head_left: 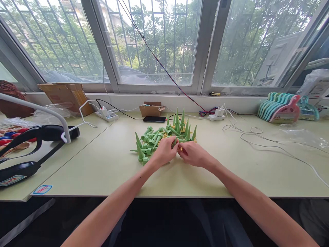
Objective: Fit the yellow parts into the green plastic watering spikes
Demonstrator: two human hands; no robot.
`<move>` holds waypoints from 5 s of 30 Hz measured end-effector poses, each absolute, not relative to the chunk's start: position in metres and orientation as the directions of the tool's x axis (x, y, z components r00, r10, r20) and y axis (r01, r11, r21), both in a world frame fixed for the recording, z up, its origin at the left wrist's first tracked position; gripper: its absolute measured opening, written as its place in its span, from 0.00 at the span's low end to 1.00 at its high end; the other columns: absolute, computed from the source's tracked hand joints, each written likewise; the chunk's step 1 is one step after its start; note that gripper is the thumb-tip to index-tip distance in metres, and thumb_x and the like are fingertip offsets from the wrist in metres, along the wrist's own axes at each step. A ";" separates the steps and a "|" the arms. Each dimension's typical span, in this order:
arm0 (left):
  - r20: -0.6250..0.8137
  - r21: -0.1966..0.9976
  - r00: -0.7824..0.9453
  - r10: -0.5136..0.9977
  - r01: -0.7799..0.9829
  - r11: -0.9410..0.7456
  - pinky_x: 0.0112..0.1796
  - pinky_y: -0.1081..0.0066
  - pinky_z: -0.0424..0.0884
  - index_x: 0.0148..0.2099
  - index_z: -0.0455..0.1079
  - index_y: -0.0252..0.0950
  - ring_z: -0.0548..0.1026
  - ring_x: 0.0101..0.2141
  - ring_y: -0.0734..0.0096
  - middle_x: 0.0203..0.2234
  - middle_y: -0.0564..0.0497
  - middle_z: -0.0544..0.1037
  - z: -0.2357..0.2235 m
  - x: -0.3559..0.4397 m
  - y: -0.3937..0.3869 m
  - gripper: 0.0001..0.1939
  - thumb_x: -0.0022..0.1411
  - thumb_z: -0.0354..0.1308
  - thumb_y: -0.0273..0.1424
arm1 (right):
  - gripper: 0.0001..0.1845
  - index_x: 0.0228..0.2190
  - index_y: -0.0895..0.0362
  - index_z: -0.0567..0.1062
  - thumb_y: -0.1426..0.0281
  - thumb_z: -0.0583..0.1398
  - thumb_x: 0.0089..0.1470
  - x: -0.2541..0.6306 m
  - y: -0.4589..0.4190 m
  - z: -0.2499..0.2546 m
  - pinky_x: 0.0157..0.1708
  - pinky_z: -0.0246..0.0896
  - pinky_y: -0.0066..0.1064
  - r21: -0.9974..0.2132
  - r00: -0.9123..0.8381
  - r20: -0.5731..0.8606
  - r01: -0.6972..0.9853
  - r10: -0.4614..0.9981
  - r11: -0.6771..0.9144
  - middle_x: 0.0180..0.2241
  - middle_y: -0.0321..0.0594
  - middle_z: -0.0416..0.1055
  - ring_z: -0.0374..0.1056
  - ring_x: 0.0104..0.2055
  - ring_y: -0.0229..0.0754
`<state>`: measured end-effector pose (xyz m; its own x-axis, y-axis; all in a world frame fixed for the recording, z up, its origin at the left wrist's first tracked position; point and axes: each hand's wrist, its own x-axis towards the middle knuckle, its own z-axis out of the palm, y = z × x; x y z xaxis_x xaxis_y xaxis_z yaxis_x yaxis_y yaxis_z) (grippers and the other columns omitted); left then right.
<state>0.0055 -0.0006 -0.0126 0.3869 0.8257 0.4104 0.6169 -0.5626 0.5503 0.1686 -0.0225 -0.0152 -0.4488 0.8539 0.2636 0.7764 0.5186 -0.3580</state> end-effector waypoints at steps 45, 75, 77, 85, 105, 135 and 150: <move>0.390 0.554 0.396 0.831 0.619 -0.556 0.27 0.72 0.58 0.31 0.67 0.35 0.63 0.23 0.75 0.20 0.55 0.69 -0.012 0.005 -0.002 0.08 0.60 0.49 0.30 | 0.10 0.26 0.57 0.64 0.69 0.51 0.58 0.168 -0.024 -0.013 0.25 0.43 0.26 -0.302 -0.456 0.228 0.807 0.860 0.508 0.26 0.37 0.69 0.58 0.24 0.33; 0.401 0.558 0.403 0.822 0.605 -0.569 0.27 0.73 0.59 0.31 0.67 0.35 0.63 0.23 0.75 0.21 0.55 0.71 -0.010 0.005 -0.003 0.08 0.60 0.50 0.29 | 0.10 0.26 0.57 0.67 0.71 0.52 0.59 0.167 -0.028 -0.008 0.26 0.45 0.26 -0.271 -0.458 0.195 0.824 0.867 0.497 0.27 0.38 0.70 0.61 0.25 0.34; 0.398 0.560 0.405 0.823 0.603 -0.568 0.27 0.72 0.59 0.31 0.67 0.35 0.64 0.23 0.75 0.21 0.54 0.71 -0.010 0.005 -0.003 0.08 0.60 0.50 0.29 | 0.10 0.26 0.57 0.68 0.71 0.52 0.59 0.168 -0.027 -0.008 0.25 0.45 0.26 -0.265 -0.462 0.196 0.825 0.865 0.500 0.27 0.38 0.70 0.61 0.25 0.34; 0.394 0.556 0.411 0.822 0.605 -0.570 0.28 0.72 0.60 0.31 0.68 0.35 0.65 0.23 0.75 0.21 0.54 0.72 -0.010 0.005 -0.004 0.08 0.60 0.50 0.29 | 0.12 0.26 0.57 0.68 0.70 0.51 0.60 0.168 -0.028 -0.010 0.25 0.45 0.27 -0.239 -0.471 0.205 0.826 0.858 0.511 0.26 0.38 0.70 0.62 0.25 0.35; 0.448 0.578 0.358 0.819 0.583 -0.571 0.29 0.73 0.61 0.33 0.68 0.36 0.62 0.21 0.75 0.17 0.56 0.67 -0.009 0.008 -0.005 0.08 0.63 0.50 0.32 | 0.14 0.25 0.57 0.66 0.71 0.48 0.62 0.170 -0.025 -0.010 0.27 0.48 0.26 -0.384 -0.434 0.328 0.750 0.839 0.538 0.25 0.37 0.67 0.58 0.25 0.34; 0.538 0.679 0.163 0.827 0.498 -0.540 0.25 0.74 0.58 0.32 0.61 0.38 0.60 0.20 0.76 0.20 0.57 0.65 -0.009 0.011 -0.004 0.09 0.65 0.48 0.34 | 0.11 0.31 0.58 0.74 0.72 0.52 0.57 0.167 -0.020 -0.012 0.28 0.50 0.27 -0.495 -0.244 0.501 0.706 0.830 0.507 0.22 0.36 0.67 0.58 0.24 0.35; 0.538 0.687 0.148 0.830 0.494 -0.534 0.24 0.74 0.57 0.33 0.62 0.38 0.59 0.19 0.77 0.19 0.57 0.66 -0.011 0.011 -0.002 0.09 0.66 0.48 0.36 | 0.14 0.26 0.57 0.70 0.70 0.50 0.60 0.167 -0.020 -0.013 0.26 0.48 0.27 -0.486 -0.277 0.524 0.679 0.805 0.550 0.21 0.36 0.64 0.56 0.23 0.35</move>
<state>0.0108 -0.0024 -0.0115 0.1479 0.8296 0.5385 0.4938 -0.5337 0.6866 0.1671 -0.0200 -0.0133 -0.2771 0.8051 0.5244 0.6790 0.5503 -0.4860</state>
